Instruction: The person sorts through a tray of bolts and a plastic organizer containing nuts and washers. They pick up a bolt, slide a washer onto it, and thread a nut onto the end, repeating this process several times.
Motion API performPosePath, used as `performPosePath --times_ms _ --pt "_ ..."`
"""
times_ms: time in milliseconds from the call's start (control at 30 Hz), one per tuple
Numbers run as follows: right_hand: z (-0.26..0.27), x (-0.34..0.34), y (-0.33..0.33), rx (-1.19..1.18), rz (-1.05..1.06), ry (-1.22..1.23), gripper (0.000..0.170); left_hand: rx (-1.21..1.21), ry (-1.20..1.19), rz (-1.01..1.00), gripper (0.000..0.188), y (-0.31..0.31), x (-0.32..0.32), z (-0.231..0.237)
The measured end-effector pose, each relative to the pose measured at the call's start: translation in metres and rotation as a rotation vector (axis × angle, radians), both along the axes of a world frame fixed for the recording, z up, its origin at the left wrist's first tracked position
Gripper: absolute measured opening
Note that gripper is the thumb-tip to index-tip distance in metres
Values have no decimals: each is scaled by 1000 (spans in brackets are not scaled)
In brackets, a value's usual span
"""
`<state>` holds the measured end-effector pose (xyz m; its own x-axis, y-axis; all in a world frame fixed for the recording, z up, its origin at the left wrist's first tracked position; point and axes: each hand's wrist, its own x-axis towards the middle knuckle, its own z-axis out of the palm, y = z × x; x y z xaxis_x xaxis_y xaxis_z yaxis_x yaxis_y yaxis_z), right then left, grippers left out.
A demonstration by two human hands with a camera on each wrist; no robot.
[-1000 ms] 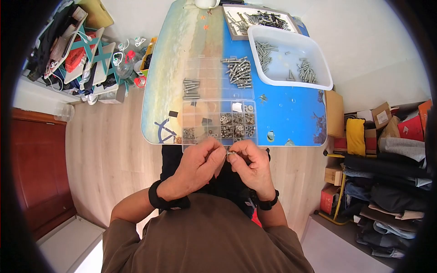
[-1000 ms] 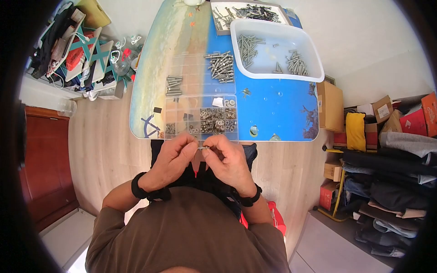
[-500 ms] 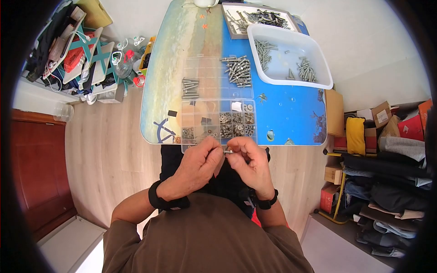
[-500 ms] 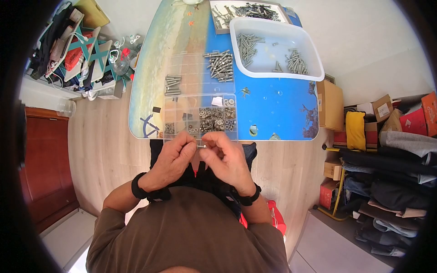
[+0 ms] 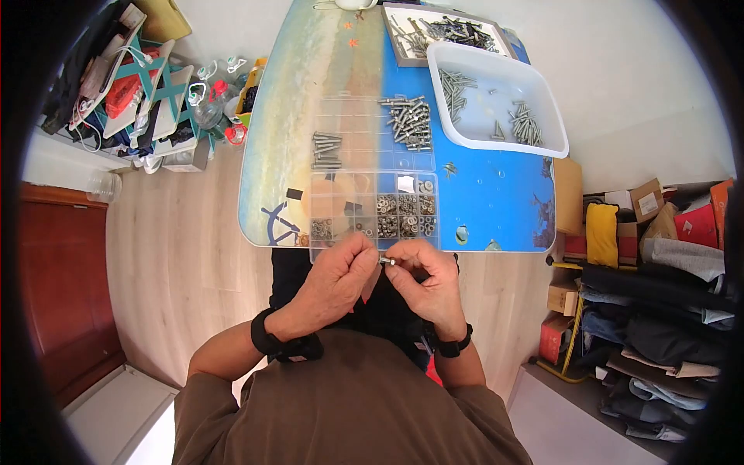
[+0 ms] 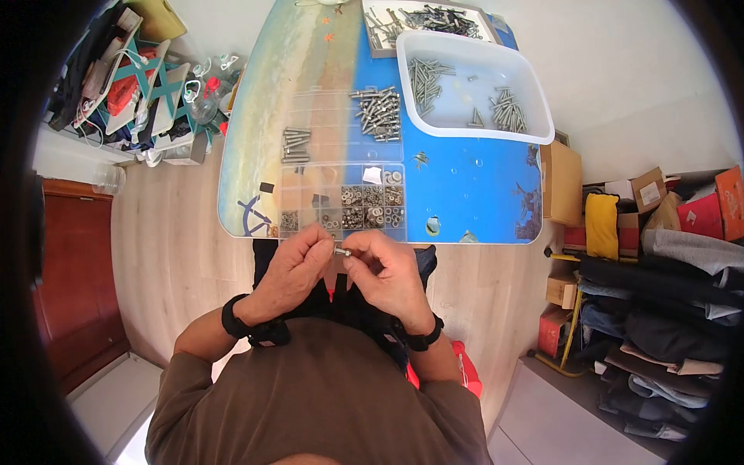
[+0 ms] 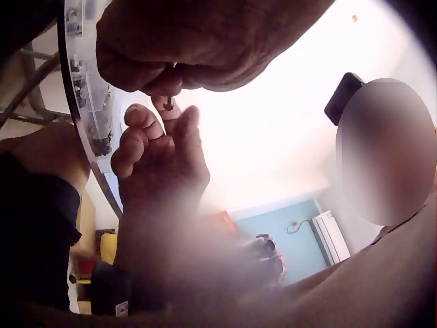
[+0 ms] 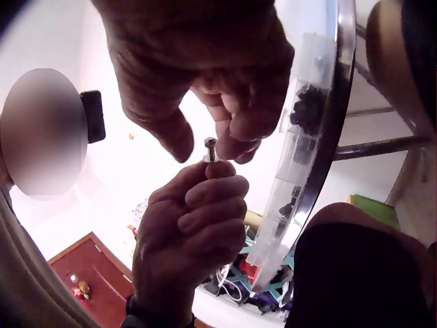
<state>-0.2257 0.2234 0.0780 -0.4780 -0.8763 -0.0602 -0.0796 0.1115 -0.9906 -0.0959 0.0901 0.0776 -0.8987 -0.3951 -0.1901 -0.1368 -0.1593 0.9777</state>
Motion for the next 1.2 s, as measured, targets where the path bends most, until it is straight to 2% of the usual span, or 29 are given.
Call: performPosePath --times_ms 33,167,233,367,433,567,633,733,767,833,867,933,1033,1167,1200 --pt "1 0 -1 -50 -30 20 16 -6 10 6 23 0 -1 -1" --pt "-3 -6 0 -5 21 -67 16 48 -58 -1 23 -5 -3 4" --pt "-9 -9 1 37 87 148 17 -55 -18 18 24 -4 -4 2" --pt "1 -5 -2 -40 -25 129 17 -69 -27 6 25 -7 -6 1" --pt "4 -9 -3 -10 25 45 15 -102 -58 20 25 -9 -9 8" --pt "-3 -15 -2 56 100 123 18 -64 -102 -19 24 -12 -14 8" --pt "2 -11 -3 -3 -43 101 18 -102 -70 -12 23 -11 -16 1" --pt "2 -16 -7 -93 -66 197 17 -100 -68 -17 23 -12 -21 0" --pt "4 -17 -8 -90 -69 194 17 -98 -72 -21 23 -12 -23 0" --pt "9 -18 -10 -49 -94 -61 16 -3 -96 3 24 -13 -28 4" --pt "3 -22 -8 -47 -95 -65 16 -1 -101 1 24 -13 -30 5" --pt "-11 -32 -4 35 58 115 17 -60 -78 1 24 -14 -35 5" --pt "-9 -34 -6 -46 -11 228 17 -69 -84 -20 23 -14 -38 1" --pt "5 -36 -8 -67 -92 266 15 -89 -103 -48 24 -16 -44 2" --pt "10 -38 -7 -9 -84 152 15 -64 -115 -50 24 -17 -46 5"
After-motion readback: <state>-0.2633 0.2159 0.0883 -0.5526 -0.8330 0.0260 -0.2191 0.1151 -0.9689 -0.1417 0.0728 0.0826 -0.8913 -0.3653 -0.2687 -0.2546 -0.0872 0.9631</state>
